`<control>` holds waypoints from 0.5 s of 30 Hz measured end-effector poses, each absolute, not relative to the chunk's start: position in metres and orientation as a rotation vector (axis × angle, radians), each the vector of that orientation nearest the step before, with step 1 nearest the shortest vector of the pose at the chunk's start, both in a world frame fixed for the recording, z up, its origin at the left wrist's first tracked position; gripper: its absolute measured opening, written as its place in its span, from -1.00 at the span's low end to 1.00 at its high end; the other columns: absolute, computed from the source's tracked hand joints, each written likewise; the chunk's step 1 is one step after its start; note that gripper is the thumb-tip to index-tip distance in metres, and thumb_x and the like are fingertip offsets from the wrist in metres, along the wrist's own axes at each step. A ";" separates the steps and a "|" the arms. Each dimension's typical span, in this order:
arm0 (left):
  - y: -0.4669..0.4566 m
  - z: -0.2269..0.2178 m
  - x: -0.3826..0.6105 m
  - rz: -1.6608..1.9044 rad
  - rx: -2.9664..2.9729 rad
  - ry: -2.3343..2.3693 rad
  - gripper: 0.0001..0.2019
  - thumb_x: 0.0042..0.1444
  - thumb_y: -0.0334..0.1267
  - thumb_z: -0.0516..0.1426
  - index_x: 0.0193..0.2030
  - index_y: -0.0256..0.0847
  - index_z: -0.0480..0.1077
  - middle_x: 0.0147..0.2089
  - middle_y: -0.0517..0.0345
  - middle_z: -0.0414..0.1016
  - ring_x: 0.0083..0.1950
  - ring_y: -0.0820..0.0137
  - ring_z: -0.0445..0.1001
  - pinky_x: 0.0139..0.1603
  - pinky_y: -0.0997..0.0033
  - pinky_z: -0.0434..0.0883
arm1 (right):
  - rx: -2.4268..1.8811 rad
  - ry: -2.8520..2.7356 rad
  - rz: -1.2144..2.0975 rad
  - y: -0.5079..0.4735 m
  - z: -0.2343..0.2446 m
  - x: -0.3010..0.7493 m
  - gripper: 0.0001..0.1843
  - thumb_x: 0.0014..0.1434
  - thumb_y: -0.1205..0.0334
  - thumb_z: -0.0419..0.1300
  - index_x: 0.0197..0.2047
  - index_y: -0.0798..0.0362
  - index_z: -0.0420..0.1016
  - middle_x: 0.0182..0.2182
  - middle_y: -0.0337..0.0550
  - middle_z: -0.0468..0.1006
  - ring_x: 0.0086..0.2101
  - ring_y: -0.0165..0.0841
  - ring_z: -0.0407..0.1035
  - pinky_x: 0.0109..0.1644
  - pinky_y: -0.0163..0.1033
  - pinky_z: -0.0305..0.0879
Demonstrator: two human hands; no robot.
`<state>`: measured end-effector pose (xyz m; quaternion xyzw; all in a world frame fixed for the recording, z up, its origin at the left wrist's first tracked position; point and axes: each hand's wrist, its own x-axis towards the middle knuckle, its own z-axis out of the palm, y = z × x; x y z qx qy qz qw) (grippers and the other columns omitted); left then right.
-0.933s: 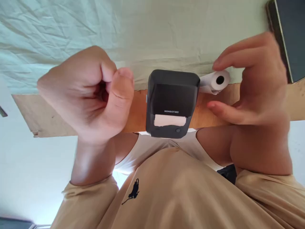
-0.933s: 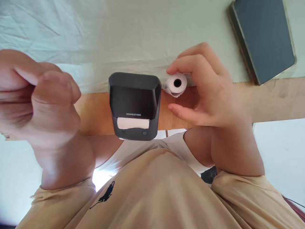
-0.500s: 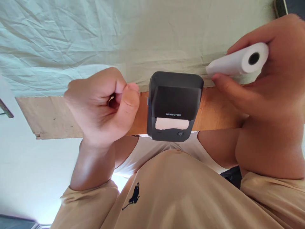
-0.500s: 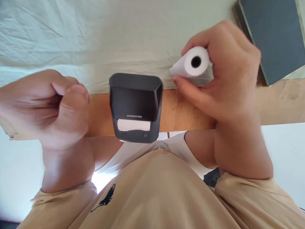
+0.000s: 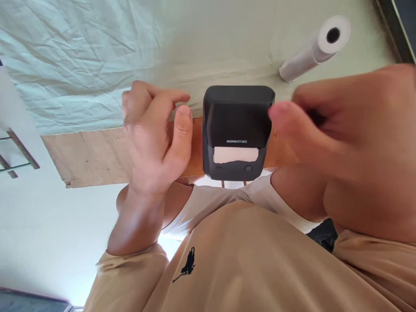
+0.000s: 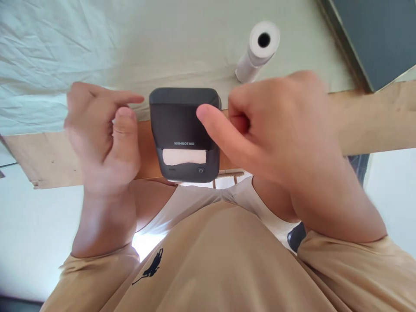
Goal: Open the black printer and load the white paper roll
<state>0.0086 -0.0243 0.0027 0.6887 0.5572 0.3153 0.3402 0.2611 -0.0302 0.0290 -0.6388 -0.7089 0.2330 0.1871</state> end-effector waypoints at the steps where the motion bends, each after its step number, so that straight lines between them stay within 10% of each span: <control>1: -0.025 0.002 0.010 0.816 1.799 1.449 -0.49 0.51 0.30 0.10 0.11 -0.07 0.61 -0.20 0.05 0.51 -0.04 0.24 0.56 -0.04 0.17 0.58 | -1.799 -2.130 0.685 -0.025 0.028 0.258 -0.18 0.47 -0.36 0.10 -0.61 0.13 0.27 -0.68 -0.20 0.05 -0.57 -0.57 -0.23 -0.35 -0.15 -0.20; 5: -0.029 -0.007 0.004 0.788 1.891 1.459 -0.41 0.50 0.34 0.06 0.32 -0.02 0.59 -0.01 -0.05 0.59 0.11 0.14 0.55 0.17 0.01 0.60 | -1.724 -2.280 0.634 -0.005 0.007 0.253 -0.04 0.49 -0.54 -0.15 -0.65 0.10 0.16 -0.73 -0.16 0.08 -0.67 -0.52 -0.25 -0.51 -0.16 -0.37; 10: -0.041 -0.034 -0.017 0.908 2.084 1.372 -0.39 0.55 0.13 -0.01 0.48 -0.10 0.56 0.23 -0.20 0.58 0.13 0.11 0.48 0.30 -0.07 0.50 | -1.498 -2.190 0.597 -0.005 -0.005 0.247 -0.11 0.51 -0.46 -0.01 -0.57 0.14 0.15 -0.69 -0.24 0.06 -0.61 -0.61 -0.18 -0.44 -0.27 -0.29; 15: -0.045 -0.045 -0.001 0.989 1.884 1.117 -0.28 0.51 0.24 -0.19 0.70 0.14 0.08 0.66 0.02 0.34 0.69 0.14 0.38 0.68 -0.05 0.43 | -1.348 -1.966 0.825 -0.009 0.005 0.240 -0.14 0.47 -0.45 0.18 -0.48 0.18 0.15 -0.59 -0.28 0.04 -0.48 -0.66 -0.07 -0.37 -0.31 -0.19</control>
